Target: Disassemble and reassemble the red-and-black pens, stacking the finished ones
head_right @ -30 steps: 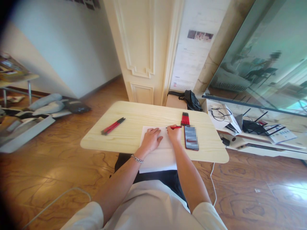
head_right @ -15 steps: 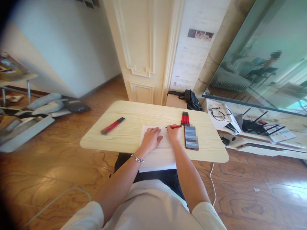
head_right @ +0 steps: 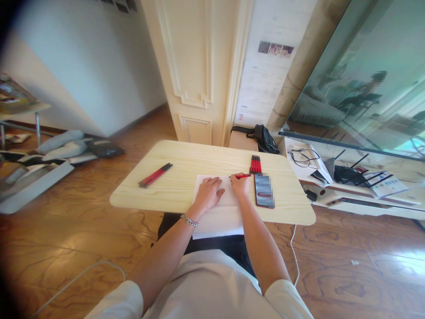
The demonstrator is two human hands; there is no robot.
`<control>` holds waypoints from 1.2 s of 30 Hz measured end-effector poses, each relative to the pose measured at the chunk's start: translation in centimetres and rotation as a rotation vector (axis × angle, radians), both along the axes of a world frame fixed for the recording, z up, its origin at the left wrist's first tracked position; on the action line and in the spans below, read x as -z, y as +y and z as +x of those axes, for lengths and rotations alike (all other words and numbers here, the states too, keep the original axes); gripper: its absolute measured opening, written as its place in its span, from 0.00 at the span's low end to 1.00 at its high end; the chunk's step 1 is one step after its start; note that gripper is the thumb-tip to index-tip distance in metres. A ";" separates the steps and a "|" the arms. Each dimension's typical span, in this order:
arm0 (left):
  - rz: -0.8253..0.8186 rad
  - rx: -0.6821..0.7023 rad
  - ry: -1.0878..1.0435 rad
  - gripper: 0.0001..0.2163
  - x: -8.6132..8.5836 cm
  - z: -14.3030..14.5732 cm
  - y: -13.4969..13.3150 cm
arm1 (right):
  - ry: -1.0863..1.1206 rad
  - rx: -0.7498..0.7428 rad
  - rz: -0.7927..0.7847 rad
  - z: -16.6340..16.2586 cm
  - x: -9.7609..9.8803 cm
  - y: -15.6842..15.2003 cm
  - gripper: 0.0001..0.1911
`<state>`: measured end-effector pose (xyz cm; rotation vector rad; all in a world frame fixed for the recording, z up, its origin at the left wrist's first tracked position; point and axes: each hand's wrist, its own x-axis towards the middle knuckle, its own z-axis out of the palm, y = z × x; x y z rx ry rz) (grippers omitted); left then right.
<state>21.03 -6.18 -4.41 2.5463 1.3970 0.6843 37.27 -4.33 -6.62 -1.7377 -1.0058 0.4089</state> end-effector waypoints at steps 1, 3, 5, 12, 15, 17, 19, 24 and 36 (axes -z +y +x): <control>0.001 -0.003 0.003 0.16 0.0 0.0 0.0 | -0.009 -0.002 -0.006 0.0 -0.1 0.0 0.10; 0.002 -0.009 0.006 0.16 0.1 0.1 0.0 | -0.019 -0.004 -0.016 -0.1 -0.4 -0.1 0.11; -0.001 -0.012 0.006 0.16 0.1 0.1 0.0 | -0.016 0.006 -0.018 -0.2 -0.5 -0.2 0.11; -0.005 -0.007 -0.005 0.16 0.2 0.1 0.1 | 0.214 -0.042 0.091 -0.1 -1.0 -0.3 0.11; -0.003 -0.005 -0.011 0.16 0.3 0.2 0.4 | 0.403 -0.098 0.166 0.0 -1.7 -0.8 0.15; -0.007 0.000 -0.013 0.16 0.4 0.2 0.6 | 0.532 -0.114 0.174 -0.1 -2.2 -1.3 0.17; -0.010 0.007 -0.014 0.16 0.4 0.1 0.9 | 0.663 -0.139 0.151 -0.2 -2.7 -1.9 0.21; -0.031 0.021 -0.006 0.16 0.5 0.1 1.4 | 0.848 -0.125 0.180 -0.6 -3.4 -3.4 0.28; -0.004 0.136 -0.193 0.11 0.2 -0.9 1.8 | 1.214 -0.237 0.502 0.2 -3.8 -5.0 0.10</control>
